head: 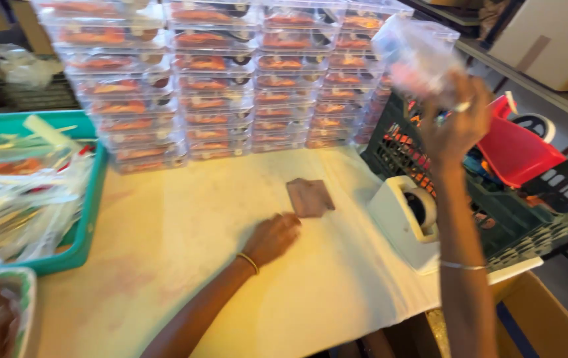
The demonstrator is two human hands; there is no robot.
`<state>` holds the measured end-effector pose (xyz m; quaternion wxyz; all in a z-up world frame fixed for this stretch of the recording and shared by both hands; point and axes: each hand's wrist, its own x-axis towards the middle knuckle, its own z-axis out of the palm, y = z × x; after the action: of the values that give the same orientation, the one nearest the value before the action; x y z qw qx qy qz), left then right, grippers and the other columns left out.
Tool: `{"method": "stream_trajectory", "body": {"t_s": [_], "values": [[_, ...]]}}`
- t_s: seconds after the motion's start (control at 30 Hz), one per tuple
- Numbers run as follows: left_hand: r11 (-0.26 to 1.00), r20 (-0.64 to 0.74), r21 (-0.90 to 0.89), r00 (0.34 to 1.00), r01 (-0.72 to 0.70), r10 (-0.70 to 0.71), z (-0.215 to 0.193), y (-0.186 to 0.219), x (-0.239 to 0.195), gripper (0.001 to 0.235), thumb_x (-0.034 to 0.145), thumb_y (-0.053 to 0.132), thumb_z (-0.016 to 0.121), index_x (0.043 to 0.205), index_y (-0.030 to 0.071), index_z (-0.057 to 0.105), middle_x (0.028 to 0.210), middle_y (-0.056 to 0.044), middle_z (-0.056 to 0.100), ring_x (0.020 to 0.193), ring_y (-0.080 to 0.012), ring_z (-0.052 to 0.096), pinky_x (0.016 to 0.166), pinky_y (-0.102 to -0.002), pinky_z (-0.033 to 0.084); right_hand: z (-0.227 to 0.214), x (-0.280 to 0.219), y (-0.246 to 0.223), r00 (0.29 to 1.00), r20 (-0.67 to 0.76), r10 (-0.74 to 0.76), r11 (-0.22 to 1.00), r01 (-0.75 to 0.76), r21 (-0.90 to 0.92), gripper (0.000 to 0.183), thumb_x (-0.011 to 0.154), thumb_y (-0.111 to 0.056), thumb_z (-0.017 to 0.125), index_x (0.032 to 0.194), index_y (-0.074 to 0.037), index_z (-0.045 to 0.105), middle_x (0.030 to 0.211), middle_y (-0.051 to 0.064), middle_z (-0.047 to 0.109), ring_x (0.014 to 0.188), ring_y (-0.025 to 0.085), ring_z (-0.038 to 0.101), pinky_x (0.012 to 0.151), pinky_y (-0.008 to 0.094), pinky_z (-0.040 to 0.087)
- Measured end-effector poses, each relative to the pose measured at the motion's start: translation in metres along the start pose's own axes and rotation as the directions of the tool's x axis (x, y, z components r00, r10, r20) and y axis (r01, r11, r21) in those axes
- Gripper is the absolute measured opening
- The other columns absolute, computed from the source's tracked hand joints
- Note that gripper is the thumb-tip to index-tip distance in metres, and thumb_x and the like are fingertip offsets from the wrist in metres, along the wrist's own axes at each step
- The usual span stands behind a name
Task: The person places small packaged items, including a tube and a small box, into a clear plastic bag. They then place the bag into a clear plastic container and stack it with other similar containers. The person also handles a small round object and wipes the table surface.
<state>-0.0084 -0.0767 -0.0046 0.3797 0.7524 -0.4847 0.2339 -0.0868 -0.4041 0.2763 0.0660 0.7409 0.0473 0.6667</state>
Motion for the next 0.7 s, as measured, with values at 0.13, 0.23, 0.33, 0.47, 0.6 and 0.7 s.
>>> {"method": "stream_trajectory", "body": {"t_s": [0.13, 0.23, 0.33, 0.47, 0.6, 0.7], "values": [[0.942, 0.336, 0.027, 0.89, -0.335, 0.307, 0.029, 0.006, 0.011, 0.027, 0.095, 0.03, 0.068, 0.113, 0.011, 0.066, 0.128, -0.006, 0.061, 0.11, -0.0251, 0.061, 0.089, -0.043, 0.049, 0.0, 0.022, 0.088, 0.994, 0.088, -0.069, 0.94, 0.095, -0.329, 0.056, 0.085, -0.006, 0.086, 0.136, -0.006, 0.063, 0.134, 0.012, 0.058, 0.119, 0.034, 0.053, 0.099, 0.048, 0.049], [0.953, 0.375, -0.092, 0.877, -0.289, 0.302, 0.032, 0.009, 0.012, 0.031, 0.095, 0.033, 0.07, 0.115, 0.009, 0.066, 0.128, -0.008, 0.06, 0.112, -0.0268, 0.059, 0.091, -0.045, 0.048, 0.015, 0.022, 0.139, 0.99, 0.139, -0.019, 0.927, 0.07, -0.37, 0.057, 0.082, -0.004, 0.082, 0.135, -0.008, 0.062, 0.137, 0.01, 0.057, 0.122, 0.032, 0.052, 0.102, 0.046, 0.05], [0.959, 0.287, -0.142, 0.917, -0.245, 0.277, 0.039, 0.005, 0.004, 0.032, 0.093, 0.033, 0.071, 0.114, 0.009, 0.067, 0.128, -0.008, 0.06, 0.115, -0.0289, 0.059, 0.093, -0.046, 0.048, 0.057, 0.021, 0.185, 0.994, 0.098, 0.056, 0.907, -0.009, -0.421, 0.055, 0.082, -0.01, 0.087, 0.132, -0.008, 0.064, 0.136, 0.009, 0.059, 0.122, 0.033, 0.055, 0.097, 0.044, 0.052], [0.962, 0.377, -0.257, 0.906, -0.096, 0.191, 0.033, 0.001, 0.011, 0.03, 0.096, 0.033, 0.07, 0.114, 0.009, 0.067, 0.125, -0.009, 0.062, 0.116, -0.0309, 0.058, 0.096, -0.047, 0.046, 0.108, 0.036, 0.2, 0.992, 0.075, 0.098, 0.882, -0.052, -0.468, 0.062, 0.073, -0.009, 0.093, 0.13, -0.011, 0.069, 0.132, 0.009, 0.062, 0.121, 0.033, 0.057, 0.096, 0.044, 0.054], [0.959, 0.368, -0.271, 0.911, -0.086, 0.185, 0.073, -0.023, -0.007, 0.031, 0.096, 0.036, 0.071, 0.111, 0.009, 0.068, 0.124, -0.01, 0.062, 0.115, -0.0307, 0.058, 0.093, -0.049, 0.046, 0.161, 0.044, 0.212, 0.99, 0.092, 0.11, 0.889, -0.057, -0.455, 0.06, 0.072, -0.01, 0.093, 0.127, -0.01, 0.07, 0.13, 0.009, 0.063, 0.12, 0.032, 0.058, 0.092, 0.044, 0.054], [0.963, 0.393, -0.264, 0.906, -0.056, 0.16, 0.114, -0.045, -0.03, 0.028, 0.096, 0.038, 0.071, 0.107, 0.012, 0.07, 0.121, -0.004, 0.063, 0.109, -0.0258, 0.06, 0.087, -0.047, 0.048, 0.191, 0.04, 0.217, 0.984, 0.113, 0.137, 0.893, -0.073, -0.444, 0.059, 0.069, -0.009, 0.091, 0.125, -0.009, 0.071, 0.129, 0.008, 0.063, 0.118, 0.032, 0.058, 0.088, 0.044, 0.055]]}}
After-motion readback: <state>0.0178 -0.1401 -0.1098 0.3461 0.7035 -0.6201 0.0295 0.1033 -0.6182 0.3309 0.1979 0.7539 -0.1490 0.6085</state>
